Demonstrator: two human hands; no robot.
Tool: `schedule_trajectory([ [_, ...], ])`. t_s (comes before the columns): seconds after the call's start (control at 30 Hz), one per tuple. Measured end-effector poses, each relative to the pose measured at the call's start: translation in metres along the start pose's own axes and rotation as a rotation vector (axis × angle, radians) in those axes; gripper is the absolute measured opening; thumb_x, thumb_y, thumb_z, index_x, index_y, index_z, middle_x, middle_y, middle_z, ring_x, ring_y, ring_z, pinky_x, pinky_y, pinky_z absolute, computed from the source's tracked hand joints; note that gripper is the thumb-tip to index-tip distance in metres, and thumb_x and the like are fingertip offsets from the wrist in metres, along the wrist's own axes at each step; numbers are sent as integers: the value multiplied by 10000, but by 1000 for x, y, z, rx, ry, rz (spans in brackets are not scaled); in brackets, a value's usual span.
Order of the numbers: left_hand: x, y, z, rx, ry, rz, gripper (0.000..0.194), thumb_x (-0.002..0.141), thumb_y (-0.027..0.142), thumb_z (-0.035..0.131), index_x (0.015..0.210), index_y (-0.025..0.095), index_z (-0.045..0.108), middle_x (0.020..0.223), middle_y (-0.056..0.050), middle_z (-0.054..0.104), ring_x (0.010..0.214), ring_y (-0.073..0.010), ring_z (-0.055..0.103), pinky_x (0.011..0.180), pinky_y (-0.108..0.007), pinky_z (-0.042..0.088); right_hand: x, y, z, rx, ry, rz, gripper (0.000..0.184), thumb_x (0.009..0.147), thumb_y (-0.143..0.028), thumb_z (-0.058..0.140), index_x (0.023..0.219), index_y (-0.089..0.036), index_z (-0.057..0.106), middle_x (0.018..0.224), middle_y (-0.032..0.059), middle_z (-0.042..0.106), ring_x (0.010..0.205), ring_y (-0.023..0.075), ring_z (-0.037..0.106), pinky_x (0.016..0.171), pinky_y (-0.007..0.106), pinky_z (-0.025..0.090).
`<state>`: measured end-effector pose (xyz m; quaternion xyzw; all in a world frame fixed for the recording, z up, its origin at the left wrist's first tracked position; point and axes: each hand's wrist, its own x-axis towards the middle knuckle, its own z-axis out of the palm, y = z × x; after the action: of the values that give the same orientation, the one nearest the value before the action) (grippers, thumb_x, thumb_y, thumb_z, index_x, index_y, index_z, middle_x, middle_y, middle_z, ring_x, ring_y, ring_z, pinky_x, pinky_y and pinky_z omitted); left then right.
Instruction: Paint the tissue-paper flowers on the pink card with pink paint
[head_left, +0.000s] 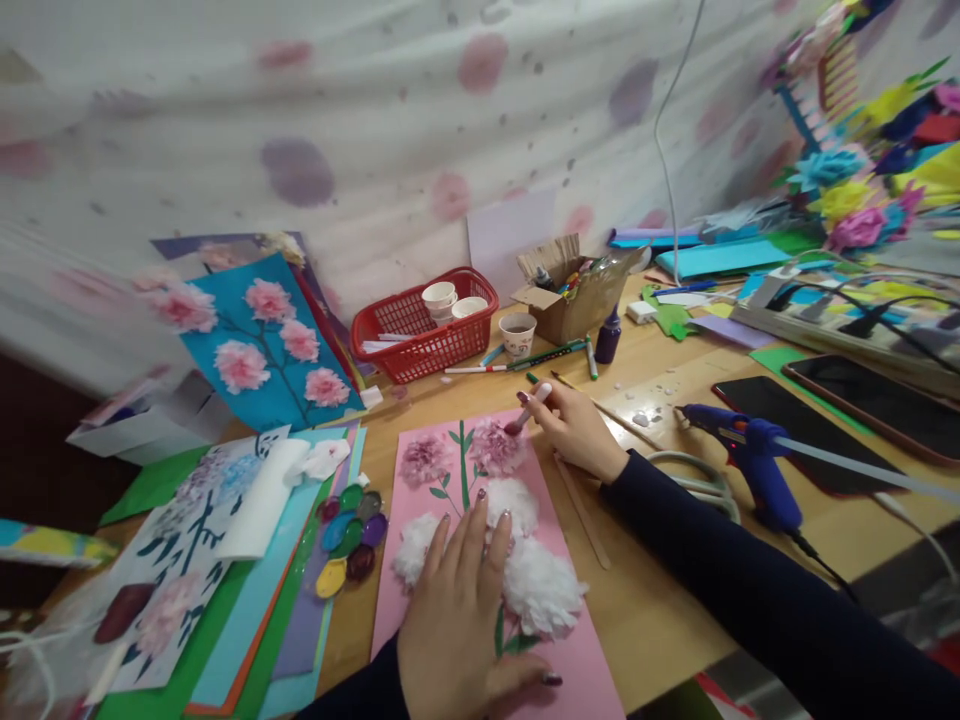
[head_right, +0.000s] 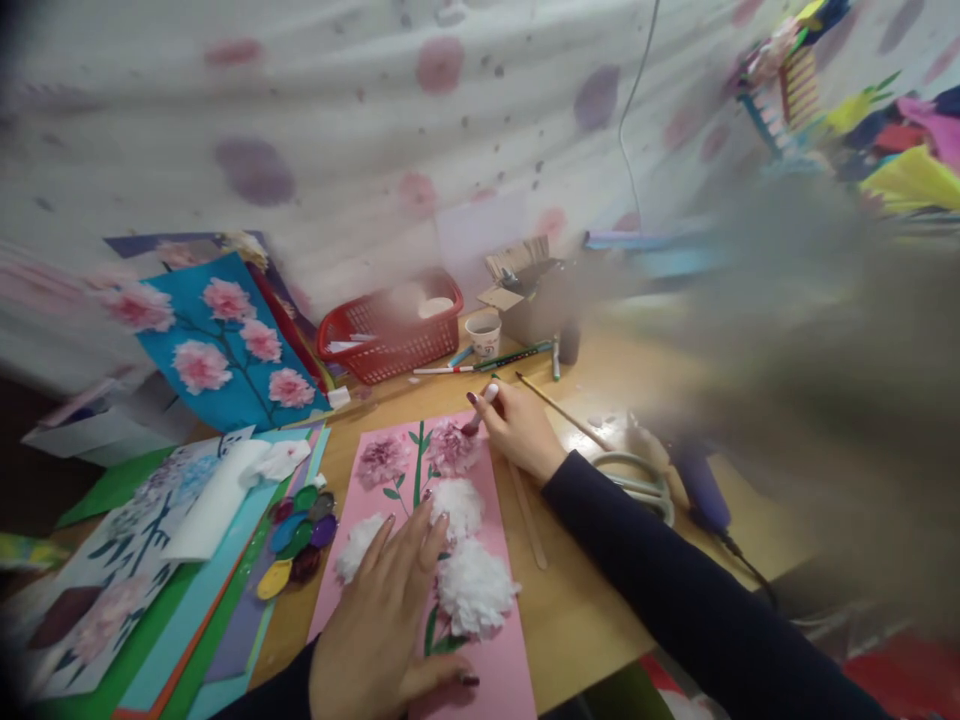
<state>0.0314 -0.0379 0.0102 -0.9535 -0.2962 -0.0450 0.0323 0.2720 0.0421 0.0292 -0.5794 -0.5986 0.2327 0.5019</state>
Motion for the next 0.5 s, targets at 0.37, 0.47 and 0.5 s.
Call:
schedule_trajectory([
  [0.37,5,19,6,5,-51,-307,1155,650,912,317,1388,27,387,1437,-248,378,1326,-398,381,1082,-701,132,-13,-1,-2,75,-115,-37,339,875,-466,476,737,-170,564,624,7,587,556,120,473,546,243,352],
  [0.47,15,21,1,-22,-100,-326,1109,683,888,328,1403,46,381,1452,-233,357,1352,-386,344,1089,-698,114,-15,-1,-1,-11,-194,-118,296,893,-420,473,780,-172,588,672,19,623,594,128,508,574,245,367],
  [0.5,17,21,0,-30,-112,-332,1102,690,884,326,1407,50,377,1456,-231,350,1359,-384,332,1090,-700,107,-16,-1,-1,-24,-238,-136,286,898,-407,468,789,-173,591,674,20,625,603,133,524,585,248,378],
])
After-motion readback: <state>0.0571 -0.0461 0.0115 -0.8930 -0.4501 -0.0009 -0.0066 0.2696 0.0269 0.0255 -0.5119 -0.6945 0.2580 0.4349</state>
